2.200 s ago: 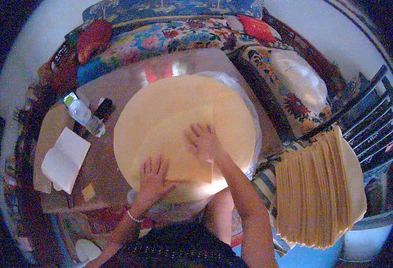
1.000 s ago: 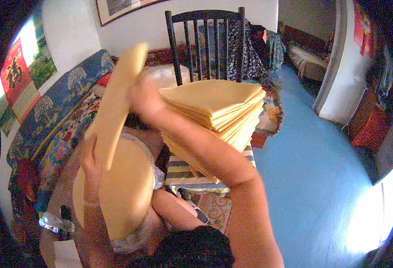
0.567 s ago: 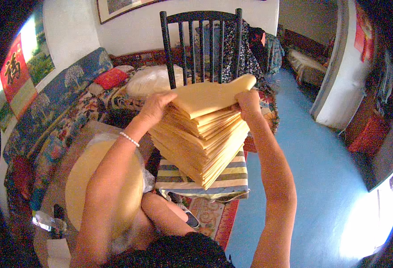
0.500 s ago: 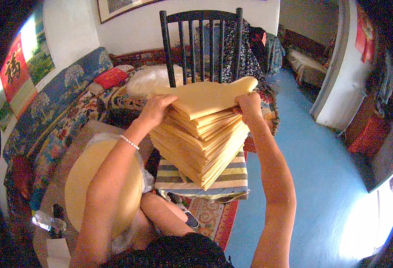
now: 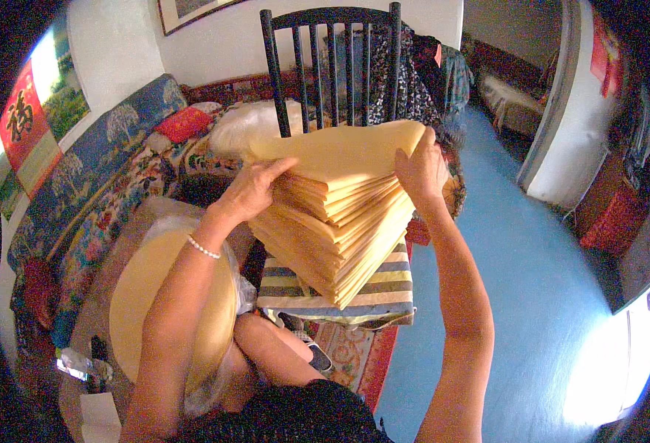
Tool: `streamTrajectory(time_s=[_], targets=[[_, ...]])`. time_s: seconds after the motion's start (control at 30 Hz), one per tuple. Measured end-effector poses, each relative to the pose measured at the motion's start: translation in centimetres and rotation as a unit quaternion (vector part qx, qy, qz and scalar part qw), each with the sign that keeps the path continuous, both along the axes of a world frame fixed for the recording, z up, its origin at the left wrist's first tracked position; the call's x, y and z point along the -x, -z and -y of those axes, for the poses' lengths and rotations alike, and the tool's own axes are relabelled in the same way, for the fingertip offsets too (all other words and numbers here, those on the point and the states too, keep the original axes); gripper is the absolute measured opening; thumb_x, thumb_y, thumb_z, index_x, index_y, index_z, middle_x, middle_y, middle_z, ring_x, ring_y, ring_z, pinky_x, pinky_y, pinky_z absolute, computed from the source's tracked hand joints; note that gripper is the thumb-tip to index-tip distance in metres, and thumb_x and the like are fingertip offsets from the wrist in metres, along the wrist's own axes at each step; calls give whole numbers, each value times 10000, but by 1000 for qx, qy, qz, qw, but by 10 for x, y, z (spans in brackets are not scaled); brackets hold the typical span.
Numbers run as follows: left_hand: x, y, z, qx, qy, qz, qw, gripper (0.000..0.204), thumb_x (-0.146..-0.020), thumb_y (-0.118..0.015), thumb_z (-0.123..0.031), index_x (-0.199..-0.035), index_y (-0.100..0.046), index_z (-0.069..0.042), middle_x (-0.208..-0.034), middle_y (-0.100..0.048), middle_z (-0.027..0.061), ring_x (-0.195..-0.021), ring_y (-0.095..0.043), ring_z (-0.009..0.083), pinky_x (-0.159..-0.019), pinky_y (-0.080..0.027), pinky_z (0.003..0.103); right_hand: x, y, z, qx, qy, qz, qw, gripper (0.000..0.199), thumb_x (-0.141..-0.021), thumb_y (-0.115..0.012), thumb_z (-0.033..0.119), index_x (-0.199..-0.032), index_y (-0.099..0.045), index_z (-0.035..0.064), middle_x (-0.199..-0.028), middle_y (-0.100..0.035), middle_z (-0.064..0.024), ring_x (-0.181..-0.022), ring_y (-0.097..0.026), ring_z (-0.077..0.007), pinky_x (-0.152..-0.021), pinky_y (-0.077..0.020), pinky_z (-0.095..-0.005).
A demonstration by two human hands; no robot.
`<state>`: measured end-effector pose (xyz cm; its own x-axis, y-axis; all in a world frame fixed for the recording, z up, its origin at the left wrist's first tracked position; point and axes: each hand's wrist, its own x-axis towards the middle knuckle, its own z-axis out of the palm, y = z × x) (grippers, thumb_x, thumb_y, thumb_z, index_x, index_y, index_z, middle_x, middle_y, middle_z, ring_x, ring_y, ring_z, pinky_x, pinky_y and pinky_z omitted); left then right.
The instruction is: The person sits on the floor and repeatedly folds large, thin, circular sheets in half. They place each folded sheet onto a growing stack on a nearby chair. The person handles the sheets by hand, ensuring they are aligned before stacking.
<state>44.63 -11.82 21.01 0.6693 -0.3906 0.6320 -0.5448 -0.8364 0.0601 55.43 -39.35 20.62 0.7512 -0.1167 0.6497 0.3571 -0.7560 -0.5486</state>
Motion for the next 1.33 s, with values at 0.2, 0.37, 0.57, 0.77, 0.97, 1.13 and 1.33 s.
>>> streamTrajectory(time_s=[0.2,0.37,0.57,0.77,0.97,1.13,1.33], targets=[[9,-3,0,-20,6,-49,999,473,-676,-525,42,-1145,-526,-11,-1096,-584,217,-1026,-556,377,-912,-451,408,51,-20,5,206,-407,97,885,479,-705,-668,28,-1171,-558,54,-1182,-565,-136,-1116,-517,-305,-955,-416,-367],[7,-1,-1,-22,23,-24,999,370,-711,-555,-11,-1081,-553,-2,-1021,-606,211,-981,-564,376,-866,-462,417,50,-9,5,118,-485,-83,863,424,-730,-653,-15,-1143,-586,54,-1164,-588,-120,-1111,-537,-238,-959,-422,-326],[9,-2,-3,-6,28,-47,998,351,-755,-607,-102,-1089,-560,-6,-1073,-599,201,-1016,-557,367,-892,-450,409,39,-3,7,61,-530,-115,838,346,-761,-650,14,-1104,-602,30,-1116,-608,-108,-1051,-564,-215,-947,-429,-309],[4,2,-6,1,22,-67,998,396,-749,-638,-146,-1112,-559,-10,-1102,-593,197,-1045,-552,361,-916,-440,406,33,-11,6,140,-512,-112,840,395,-748,-694,85,-1116,-583,-2,-1117,-602,-131,-1059,-559,-232,-948,-427,-316],[5,-2,0,-3,38,-44,998,457,-699,-736,-204,-1074,-573,-1,-1044,-614,188,-980,-578,352,-859,-469,399,44,-10,7,219,-481,-6,849,645,-632,-772,129,-1211,-513,7,-1187,-562,-152,-1099,-540,-280,-988,-396,-353],[-1,-10,-2,-50,48,-77,995,476,-676,-755,-208,-1061,-565,-3,-995,-623,188,-955,-585,361,-838,-477,396,47,-20,5,273,-476,-4,836,673,-640,-754,128,-1244,-478,18,-1192,-548,-168,-1094,-527,-324,-971,-406,-380],[6,-12,4,-94,1,-80,992,523,-731,-710,-242,-1168,-498,-50,-1058,-585,230,-1002,-563,371,-877,-453,400,47,-14,8,288,-459,20,840,686,-651,-749,218,-1250,-473,30,-1184,-536,-232,-1120,-517,-335,-964,-411,-390]])
